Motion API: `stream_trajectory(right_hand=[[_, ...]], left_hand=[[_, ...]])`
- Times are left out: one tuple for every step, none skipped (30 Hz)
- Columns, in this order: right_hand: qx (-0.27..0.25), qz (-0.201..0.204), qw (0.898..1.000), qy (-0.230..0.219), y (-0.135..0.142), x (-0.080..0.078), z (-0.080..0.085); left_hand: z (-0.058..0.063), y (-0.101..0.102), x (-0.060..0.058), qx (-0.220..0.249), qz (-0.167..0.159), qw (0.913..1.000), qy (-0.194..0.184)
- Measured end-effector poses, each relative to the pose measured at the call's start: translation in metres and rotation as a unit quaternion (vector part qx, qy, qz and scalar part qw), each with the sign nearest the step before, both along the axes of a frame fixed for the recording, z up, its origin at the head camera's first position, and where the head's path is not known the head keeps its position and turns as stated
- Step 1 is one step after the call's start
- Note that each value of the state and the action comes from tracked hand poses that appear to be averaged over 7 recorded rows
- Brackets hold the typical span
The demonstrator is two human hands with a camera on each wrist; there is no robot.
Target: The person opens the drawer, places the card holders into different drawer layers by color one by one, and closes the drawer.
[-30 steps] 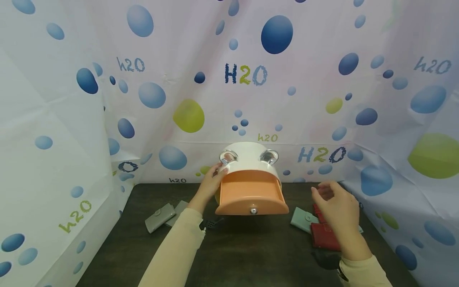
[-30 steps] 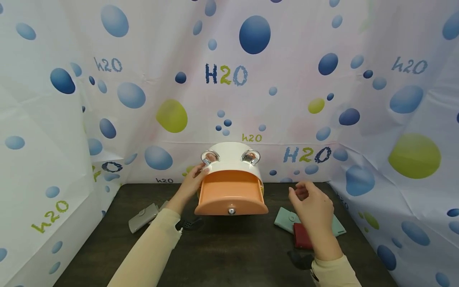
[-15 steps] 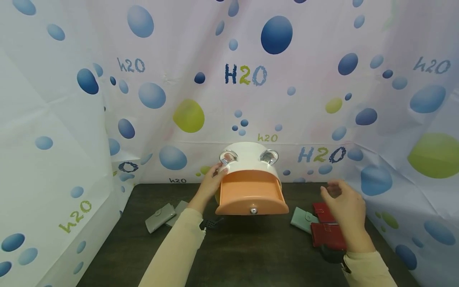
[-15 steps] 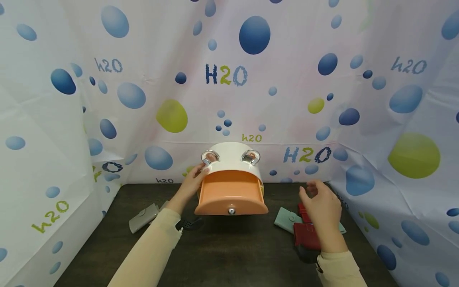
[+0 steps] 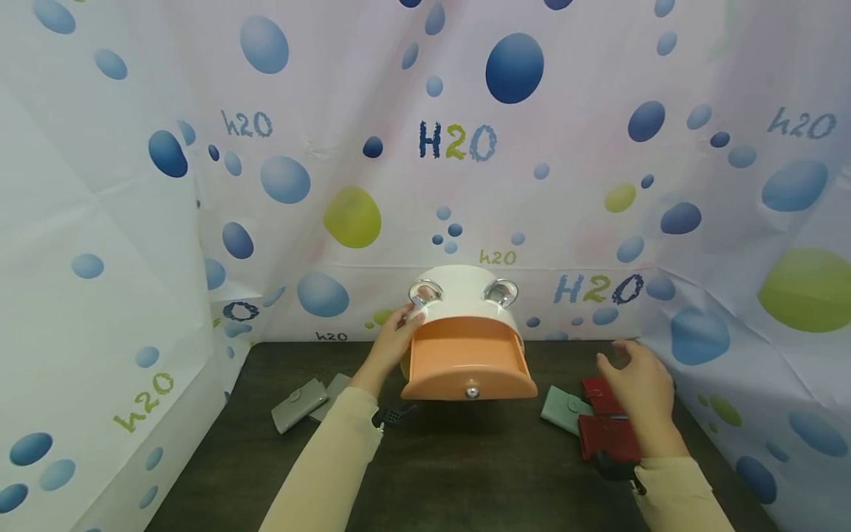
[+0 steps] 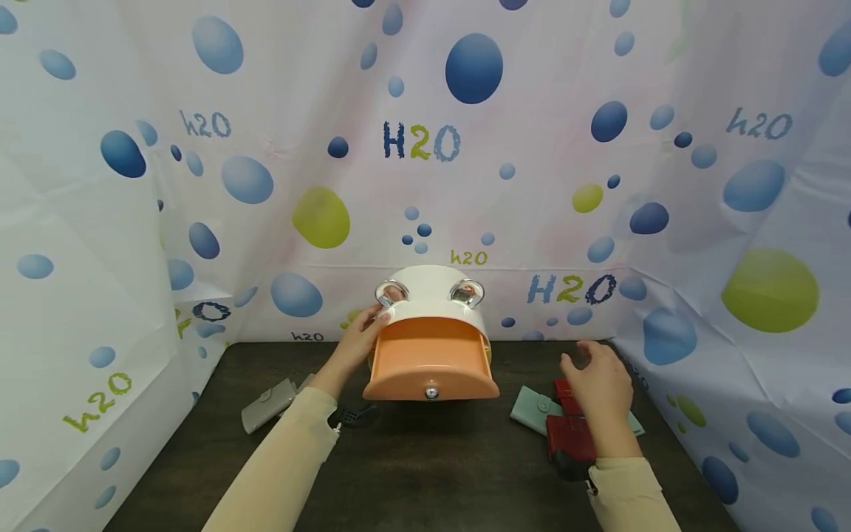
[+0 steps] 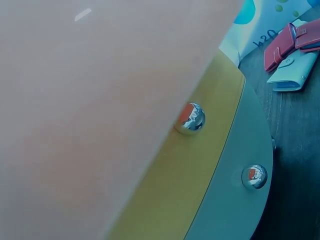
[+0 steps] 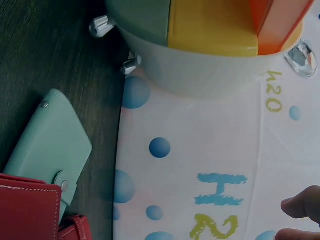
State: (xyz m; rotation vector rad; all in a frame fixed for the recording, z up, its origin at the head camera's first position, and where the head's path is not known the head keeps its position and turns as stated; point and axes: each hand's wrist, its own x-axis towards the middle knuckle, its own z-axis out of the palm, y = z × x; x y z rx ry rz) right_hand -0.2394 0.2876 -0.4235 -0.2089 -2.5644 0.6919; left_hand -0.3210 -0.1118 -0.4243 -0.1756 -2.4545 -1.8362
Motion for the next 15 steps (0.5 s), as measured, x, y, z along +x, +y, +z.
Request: stream_trajectory(right_hand=[[0.0,0.0,1.0,-0.006,0.001,-0.001,-0.001],[0.0,-0.001,1.0,-0.012,0.002,-0.002,-0.002],[0.0,-0.002,1.0,-0.018,0.004,-0.003,-0.003],[0.001,-0.002,1.0,-0.023,0.005,-0.005,-0.004],[0.001,-0.002,1.0,-0.028,0.006,-0.006,-0.005],[0.002,-0.002,0.999,-0.033,0.008,-0.008,-0.007],[0.002,-0.004,0.999,-0.038,0.01,-0.01,-0.008],[0.003,-0.005,0.999,-0.044,0.011,-0.012,-0.009],[0.003,-0.006,0.999,-0.05,0.013,-0.013,-0.01],[0.003,-0.008,0.998,-0.059,0.015,-0.015,-0.012],[0.001,-0.009,0.998,-0.068,0.017,-0.016,-0.013],[0.0,-0.01,0.997,-0.078,0.018,-0.018,-0.014],[-0.001,-0.011,0.996,-0.09,0.02,-0.02,-0.016],[-0.001,-0.012,0.995,-0.103,0.021,-0.021,-0.017],[0.0,-0.011,0.993,-0.116,0.022,-0.023,-0.019]], left_hand=[[0.0,0.0,0.0,-0.001,0.001,1.0,-0.001],[0.0,0.0,0.0,-0.002,0.002,1.0,-0.003],[0.0,0.001,0.0,-0.003,0.003,1.0,-0.004],[0.0,0.001,0.0,-0.003,0.004,1.0,-0.004],[0.0,0.001,0.0,-0.004,0.005,1.0,-0.005],[0.0,0.001,0.0,-0.001,0.005,1.0,-0.006],[0.0,0.001,0.0,0.0,0.005,1.0,-0.007],[0.0,0.001,0.0,0.002,0.004,1.0,-0.007],[0.0,0.002,0.0,0.003,0.003,1.0,-0.008],[0.0,0.002,0.0,0.003,0.003,0.9999,-0.009],[0.0,0.002,0.0,0.004,0.003,0.9999,-0.011],[0.0,0.002,0.0,0.005,0.003,0.9999,-0.012],[0.0,0.002,0.0,0.002,0.003,0.9999,-0.012],[0.0,0.002,0.0,0.001,0.004,0.9999,-0.013],[0.0,0.002,0.0,0.0,0.005,0.9999,-0.013]])
